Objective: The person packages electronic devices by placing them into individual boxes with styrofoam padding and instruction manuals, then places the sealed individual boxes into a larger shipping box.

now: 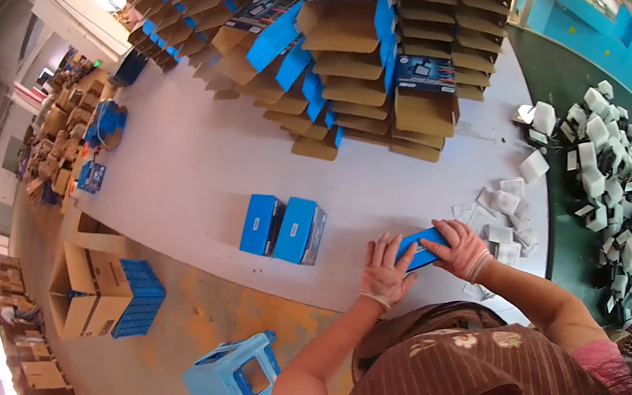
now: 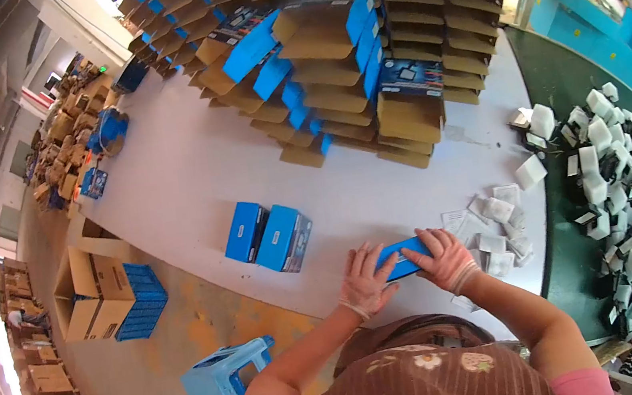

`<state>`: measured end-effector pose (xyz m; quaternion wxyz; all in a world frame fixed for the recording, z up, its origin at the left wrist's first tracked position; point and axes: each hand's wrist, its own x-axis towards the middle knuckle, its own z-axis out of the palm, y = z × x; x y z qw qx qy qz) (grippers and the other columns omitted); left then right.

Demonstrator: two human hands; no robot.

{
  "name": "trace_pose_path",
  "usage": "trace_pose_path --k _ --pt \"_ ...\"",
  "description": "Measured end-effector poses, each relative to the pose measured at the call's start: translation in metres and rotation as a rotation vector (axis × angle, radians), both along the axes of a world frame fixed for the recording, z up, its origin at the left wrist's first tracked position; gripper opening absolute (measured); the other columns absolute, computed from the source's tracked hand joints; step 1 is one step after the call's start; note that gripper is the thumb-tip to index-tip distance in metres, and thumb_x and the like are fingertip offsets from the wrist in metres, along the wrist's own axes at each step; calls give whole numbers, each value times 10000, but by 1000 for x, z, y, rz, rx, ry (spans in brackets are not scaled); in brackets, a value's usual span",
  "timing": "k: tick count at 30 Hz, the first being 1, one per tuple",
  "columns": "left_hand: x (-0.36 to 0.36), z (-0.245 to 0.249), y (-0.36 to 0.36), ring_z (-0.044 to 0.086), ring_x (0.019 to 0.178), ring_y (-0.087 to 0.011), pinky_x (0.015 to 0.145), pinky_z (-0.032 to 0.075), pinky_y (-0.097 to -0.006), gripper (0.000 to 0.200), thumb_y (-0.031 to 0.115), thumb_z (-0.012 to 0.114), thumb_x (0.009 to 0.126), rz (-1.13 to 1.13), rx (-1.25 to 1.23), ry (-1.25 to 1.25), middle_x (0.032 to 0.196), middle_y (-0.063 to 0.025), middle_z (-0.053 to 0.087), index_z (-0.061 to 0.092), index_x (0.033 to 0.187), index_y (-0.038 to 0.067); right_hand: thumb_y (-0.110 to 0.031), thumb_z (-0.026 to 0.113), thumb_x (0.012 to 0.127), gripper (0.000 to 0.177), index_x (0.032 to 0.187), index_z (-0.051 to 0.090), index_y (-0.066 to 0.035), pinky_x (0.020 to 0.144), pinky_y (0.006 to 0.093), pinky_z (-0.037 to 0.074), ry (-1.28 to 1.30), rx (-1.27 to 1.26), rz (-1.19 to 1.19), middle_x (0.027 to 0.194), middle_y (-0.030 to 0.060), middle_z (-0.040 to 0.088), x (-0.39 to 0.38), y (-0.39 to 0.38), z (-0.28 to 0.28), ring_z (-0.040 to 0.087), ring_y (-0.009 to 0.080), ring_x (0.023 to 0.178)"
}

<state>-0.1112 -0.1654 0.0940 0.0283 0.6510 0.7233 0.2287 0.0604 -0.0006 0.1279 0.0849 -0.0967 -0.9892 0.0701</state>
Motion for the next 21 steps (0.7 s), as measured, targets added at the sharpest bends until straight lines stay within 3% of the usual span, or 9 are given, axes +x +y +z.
trace_pose_path --k 5,8,9,11,12,15,17,19,21 --pt "-19 35 -26 416 1295 -394 1083 312 -575 648 349 708 776 174 168 -114 1388 -174 460 531 1352 110 -199 689 787 555 1313 561 -325 986 459 475 53 -115 153 1358 173 474 -38 8 -25 486 387 1229" --pt "-79 46 -70 478 1230 -421 1048 377 -523 595 259 683 802 582 282 7 1358 -198 485 530 1340 56 -167 691 784 605 1346 527 -322 1031 444 445 67 -110 321 1389 167 467 -107 1 -31 457 383 1273" --pt "-106 52 -88 484 1219 -433 1047 390 -494 593 242 678 808 731 244 38 1360 -210 484 521 1345 46 -171 692 786 627 1367 501 -308 1047 439 429 74 -120 249 1400 172 458 -130 -5 -27 449 388 1278" --pt "-168 50 -118 465 1267 -403 1063 386 -451 598 286 632 876 933 219 -159 1387 -220 470 469 1395 38 -179 693 790 674 1410 449 -282 1078 429 398 74 -139 93 1422 181 440 -173 -25 -16 432 399 1290" --pt "-192 37 -127 455 1285 -385 1070 381 -444 609 329 596 895 875 149 -295 1403 -215 460 449 1409 39 -234 679 867 705 1480 337 -165 1110 419 345 -41 -307 -133 1467 199 401 -182 -40 -6 398 377 1335" --pt "-274 -28 -150 424 1337 -331 1089 365 -423 660 457 490 952 660 -30 -699 1449 -200 432 390 1454 42 -292 633 940 720 1502 251 -55 1079 414 371 196 -1371 -478 1483 207 380 -184 -90 -133 436 325 1312" --pt "-318 -62 -158 414 1354 -317 1101 353 -408 692 513 451 966 547 -119 -842 1472 -193 416 370 1468 44 -334 593 970 770 1516 161 -7 1030 396 420 257 -1646 -543 1442 206 425 -213 -130 -76 497 276 1242" --pt "-314 -99 -144 435 1335 -325 1106 345 -399 667 509 464 958 585 -66 -904 1444 -189 455 413 1445 56 -284 602 971 701 1494 216 -21 966 362 472 221 -1481 -763 1318 171 524 -240 -147 -130 559 236 1144" --pt "-345 -60 -145 462 1305 -333 1092 357 -408 607 476 487 953 573 -30 -959 1401 -190 496 463 1417 86 -259 595 977 583 1427 312 -21 952 335 476 245 -1670 -802 1211 132 576 -286 -156 -91 567 198 1089"
